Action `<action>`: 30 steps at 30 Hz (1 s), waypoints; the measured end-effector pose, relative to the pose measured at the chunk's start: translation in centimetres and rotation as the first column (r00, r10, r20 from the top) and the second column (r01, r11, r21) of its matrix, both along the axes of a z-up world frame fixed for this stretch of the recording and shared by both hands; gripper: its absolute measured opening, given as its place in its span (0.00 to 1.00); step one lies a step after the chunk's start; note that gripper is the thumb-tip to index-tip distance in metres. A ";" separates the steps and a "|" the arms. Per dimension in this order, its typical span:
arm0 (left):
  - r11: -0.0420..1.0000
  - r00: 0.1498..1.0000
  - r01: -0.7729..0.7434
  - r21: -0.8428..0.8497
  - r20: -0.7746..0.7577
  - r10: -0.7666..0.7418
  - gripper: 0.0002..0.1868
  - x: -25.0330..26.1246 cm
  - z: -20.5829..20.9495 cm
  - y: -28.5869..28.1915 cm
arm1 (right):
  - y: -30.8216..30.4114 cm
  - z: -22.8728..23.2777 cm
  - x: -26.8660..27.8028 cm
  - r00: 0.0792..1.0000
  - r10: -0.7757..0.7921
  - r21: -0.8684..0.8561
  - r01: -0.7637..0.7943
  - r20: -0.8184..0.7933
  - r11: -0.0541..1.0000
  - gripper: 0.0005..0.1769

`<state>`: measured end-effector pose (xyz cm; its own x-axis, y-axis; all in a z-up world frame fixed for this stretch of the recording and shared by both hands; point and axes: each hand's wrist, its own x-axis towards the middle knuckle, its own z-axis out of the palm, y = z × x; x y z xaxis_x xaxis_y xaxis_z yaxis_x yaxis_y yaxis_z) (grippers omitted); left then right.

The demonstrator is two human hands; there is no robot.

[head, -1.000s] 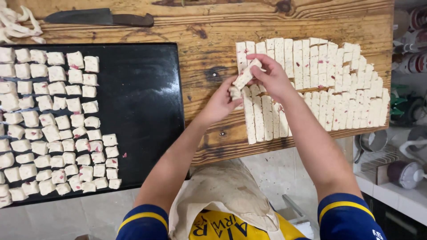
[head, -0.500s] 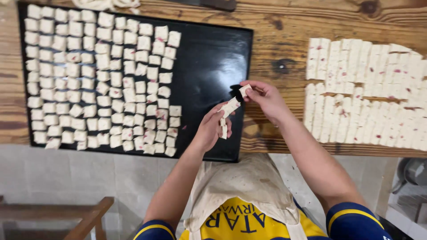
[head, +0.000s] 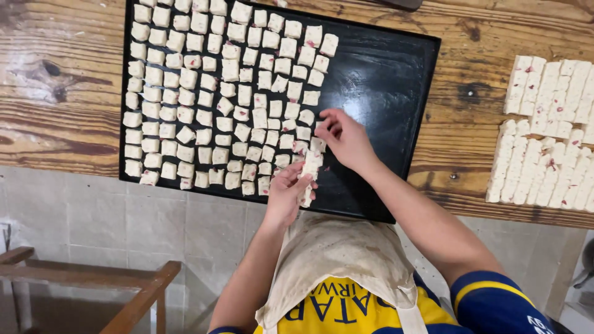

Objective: Arrange small pieces of dough onto a baking tray in a grid pattern.

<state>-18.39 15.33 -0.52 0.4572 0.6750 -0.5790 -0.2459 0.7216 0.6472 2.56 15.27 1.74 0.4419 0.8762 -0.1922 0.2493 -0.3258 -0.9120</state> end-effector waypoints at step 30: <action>0.946 0.968 -0.017 -0.323 0.232 0.096 0.22 4.0 4.2 7.4 | 5.7 -2.2 7.1 0.910 0.034 0.057 -0.063 0.414 0.996 0.06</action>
<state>-14.40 22.72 3.66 0.5765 0.5038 -0.6433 -0.4121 0.8591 0.3035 9.67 21.00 -0.43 0.4256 0.9031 0.0581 0.6218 -0.2452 -0.7438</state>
